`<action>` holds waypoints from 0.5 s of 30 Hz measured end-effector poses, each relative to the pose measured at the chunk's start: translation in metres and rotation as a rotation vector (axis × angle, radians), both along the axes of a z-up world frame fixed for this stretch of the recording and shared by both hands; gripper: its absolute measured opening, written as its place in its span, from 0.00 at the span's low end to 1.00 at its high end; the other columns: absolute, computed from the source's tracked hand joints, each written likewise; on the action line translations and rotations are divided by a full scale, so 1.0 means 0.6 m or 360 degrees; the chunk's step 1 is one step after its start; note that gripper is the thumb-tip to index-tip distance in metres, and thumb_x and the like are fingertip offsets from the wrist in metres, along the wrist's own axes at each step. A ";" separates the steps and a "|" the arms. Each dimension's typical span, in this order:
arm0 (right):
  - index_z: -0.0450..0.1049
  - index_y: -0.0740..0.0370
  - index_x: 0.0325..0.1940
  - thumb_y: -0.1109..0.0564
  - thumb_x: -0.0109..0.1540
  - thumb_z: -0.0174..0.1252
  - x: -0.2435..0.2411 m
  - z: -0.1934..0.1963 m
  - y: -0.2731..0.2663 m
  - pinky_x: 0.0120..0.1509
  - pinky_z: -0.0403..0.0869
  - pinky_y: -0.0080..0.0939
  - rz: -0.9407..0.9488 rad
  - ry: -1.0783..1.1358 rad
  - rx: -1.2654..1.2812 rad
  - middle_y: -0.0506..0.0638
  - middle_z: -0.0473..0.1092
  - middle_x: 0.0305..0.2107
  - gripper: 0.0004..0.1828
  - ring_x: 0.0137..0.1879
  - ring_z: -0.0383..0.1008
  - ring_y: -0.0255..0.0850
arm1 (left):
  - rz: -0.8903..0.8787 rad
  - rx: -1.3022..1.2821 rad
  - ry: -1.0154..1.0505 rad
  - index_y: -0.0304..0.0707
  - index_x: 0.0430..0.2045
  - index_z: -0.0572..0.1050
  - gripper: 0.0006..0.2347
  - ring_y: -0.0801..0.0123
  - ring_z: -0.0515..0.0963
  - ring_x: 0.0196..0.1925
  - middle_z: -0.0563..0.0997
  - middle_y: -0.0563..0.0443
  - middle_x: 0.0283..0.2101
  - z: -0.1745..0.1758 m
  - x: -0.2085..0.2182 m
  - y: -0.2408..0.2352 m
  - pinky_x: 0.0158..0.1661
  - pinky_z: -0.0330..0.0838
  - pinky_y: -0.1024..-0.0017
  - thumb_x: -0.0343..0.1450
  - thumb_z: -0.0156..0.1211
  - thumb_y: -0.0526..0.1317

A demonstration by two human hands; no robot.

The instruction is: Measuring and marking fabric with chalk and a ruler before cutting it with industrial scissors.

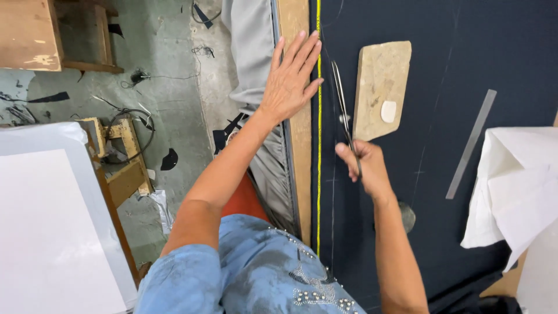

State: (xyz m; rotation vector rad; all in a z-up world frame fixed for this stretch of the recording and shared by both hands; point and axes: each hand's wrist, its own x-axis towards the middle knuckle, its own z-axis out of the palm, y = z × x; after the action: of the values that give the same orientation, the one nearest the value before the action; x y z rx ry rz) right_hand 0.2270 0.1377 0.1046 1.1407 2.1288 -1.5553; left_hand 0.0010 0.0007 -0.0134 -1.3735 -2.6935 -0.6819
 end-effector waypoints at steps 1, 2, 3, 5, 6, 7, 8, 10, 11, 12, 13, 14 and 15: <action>0.56 0.50 0.20 0.47 0.66 0.67 0.042 0.000 -0.016 0.20 0.59 0.31 -0.0031 -0.0009 0.0080 0.45 0.60 0.10 0.29 0.16 0.60 0.30 | 0.0002 -0.0003 0.0023 0.45 0.82 0.50 0.29 0.58 0.48 0.87 0.51 0.53 0.85 -0.003 0.006 -0.002 0.83 0.40 0.46 0.90 0.46 0.60; 0.56 0.50 0.20 0.47 0.66 0.67 0.080 -0.003 -0.032 0.20 0.59 0.31 -0.0045 -0.0004 0.0083 0.45 0.60 0.10 0.29 0.16 0.60 0.30 | -0.0012 0.0000 0.0028 0.45 0.82 0.50 0.29 0.58 0.48 0.87 0.51 0.53 0.85 -0.013 0.003 0.001 0.83 0.40 0.46 0.90 0.46 0.60; 0.55 0.50 0.20 0.48 0.65 0.68 0.123 -0.006 -0.053 0.19 0.59 0.31 -0.0144 0.0025 0.0122 0.43 0.56 0.11 0.30 0.17 0.59 0.29 | 0.0019 -0.0070 0.0093 0.46 0.83 0.50 0.29 0.54 0.45 0.87 0.48 0.49 0.85 -0.024 0.004 0.003 0.83 0.41 0.46 0.92 0.47 0.61; 0.53 0.50 0.19 0.49 0.64 0.69 0.206 -0.007 -0.101 0.19 0.59 0.30 -0.0267 0.0037 0.0154 0.41 0.53 0.11 0.31 0.17 0.57 0.28 | 0.0025 -0.0147 0.0147 0.47 0.83 0.49 0.30 0.50 0.43 0.87 0.45 0.45 0.84 -0.023 0.021 -0.001 0.84 0.41 0.47 0.94 0.49 0.63; 0.53 0.51 0.20 0.51 0.64 0.69 0.246 -0.003 -0.129 0.21 0.58 0.31 -0.0348 0.0080 0.0225 0.42 0.54 0.10 0.31 0.18 0.55 0.28 | 0.0031 0.0059 0.0179 0.42 0.80 0.55 0.26 0.47 0.50 0.84 0.53 0.42 0.81 -0.011 0.036 -0.007 0.81 0.47 0.44 0.92 0.53 0.56; 0.54 0.52 0.21 0.52 0.65 0.70 0.275 -0.004 -0.148 0.24 0.58 0.32 -0.0424 0.0143 0.0308 0.43 0.55 0.10 0.30 0.18 0.53 0.28 | 0.0040 0.0278 0.0229 0.38 0.76 0.61 0.23 0.43 0.58 0.80 0.60 0.38 0.77 0.003 0.040 -0.004 0.78 0.53 0.41 0.90 0.58 0.49; 0.54 0.52 0.21 0.52 0.65 0.70 0.319 -0.004 -0.167 0.24 0.58 0.32 -0.0445 0.0149 0.0312 0.43 0.55 0.10 0.30 0.18 0.53 0.28 | 0.0019 0.0284 0.0235 0.38 0.76 0.61 0.23 0.43 0.58 0.80 0.60 0.38 0.77 0.016 0.088 -0.013 0.78 0.53 0.41 0.90 0.58 0.49; 0.55 0.53 0.21 0.53 0.64 0.72 0.394 -0.013 -0.203 0.34 0.56 0.35 -0.0527 0.0175 0.0571 0.39 0.50 0.17 0.31 0.29 0.49 0.28 | -0.0165 0.0665 -0.0044 0.36 0.59 0.73 0.17 0.49 0.77 0.60 0.74 0.39 0.61 0.044 0.170 -0.034 0.53 0.74 0.54 0.85 0.45 0.48; 0.55 0.53 0.21 0.53 0.64 0.72 0.437 -0.046 -0.207 0.34 0.56 0.35 -0.0547 0.0179 0.0564 0.39 0.50 0.17 0.31 0.29 0.49 0.28 | -0.0185 0.0657 -0.0040 0.36 0.59 0.73 0.17 0.49 0.77 0.60 0.74 0.39 0.61 0.042 0.225 -0.045 0.53 0.74 0.54 0.85 0.45 0.48; 0.64 0.56 0.22 0.53 0.62 0.76 0.481 -0.080 -0.212 0.30 0.59 0.33 -0.0656 0.0266 0.0672 0.44 0.58 0.12 0.26 0.22 0.57 0.30 | -0.0313 0.0757 -0.0060 0.41 0.49 0.73 0.14 0.53 0.75 0.49 0.71 0.47 0.50 0.038 0.279 -0.057 0.46 0.70 0.56 0.82 0.48 0.52; 0.73 0.59 0.24 0.53 0.60 0.81 0.527 -0.115 -0.218 0.26 0.62 0.31 -0.0760 0.0350 0.0779 0.50 0.65 0.07 0.21 0.15 0.65 0.33 | -0.0438 0.0853 -0.0084 0.47 0.39 0.73 0.14 0.56 0.72 0.38 0.68 0.55 0.38 0.034 0.336 -0.071 0.38 0.66 0.58 0.79 0.52 0.55; 0.73 0.59 0.24 0.53 0.60 0.81 0.541 -0.115 -0.231 0.26 0.62 0.31 -0.0778 0.0349 0.0770 0.50 0.65 0.07 0.21 0.15 0.65 0.33 | -0.0455 0.0842 -0.0084 0.47 0.39 0.73 0.14 0.56 0.72 0.38 0.68 0.55 0.38 0.033 0.388 -0.091 0.38 0.66 0.58 0.79 0.52 0.55; 0.73 0.59 0.24 0.54 0.61 0.80 0.556 -0.113 -0.242 0.25 0.63 0.32 -0.0803 0.0414 0.0827 0.50 0.65 0.08 0.22 0.15 0.66 0.35 | -0.0555 0.0734 -0.0174 0.47 0.37 0.71 0.17 0.57 0.72 0.37 0.66 0.55 0.36 0.033 0.440 -0.112 0.37 0.66 0.59 0.77 0.53 0.59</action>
State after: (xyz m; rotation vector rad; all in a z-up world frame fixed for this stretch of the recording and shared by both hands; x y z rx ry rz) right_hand 0.5608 -0.0074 0.0366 1.8508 2.6669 -1.4263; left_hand 0.2651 -0.0665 0.0063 -1.7095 -2.1695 -1.3375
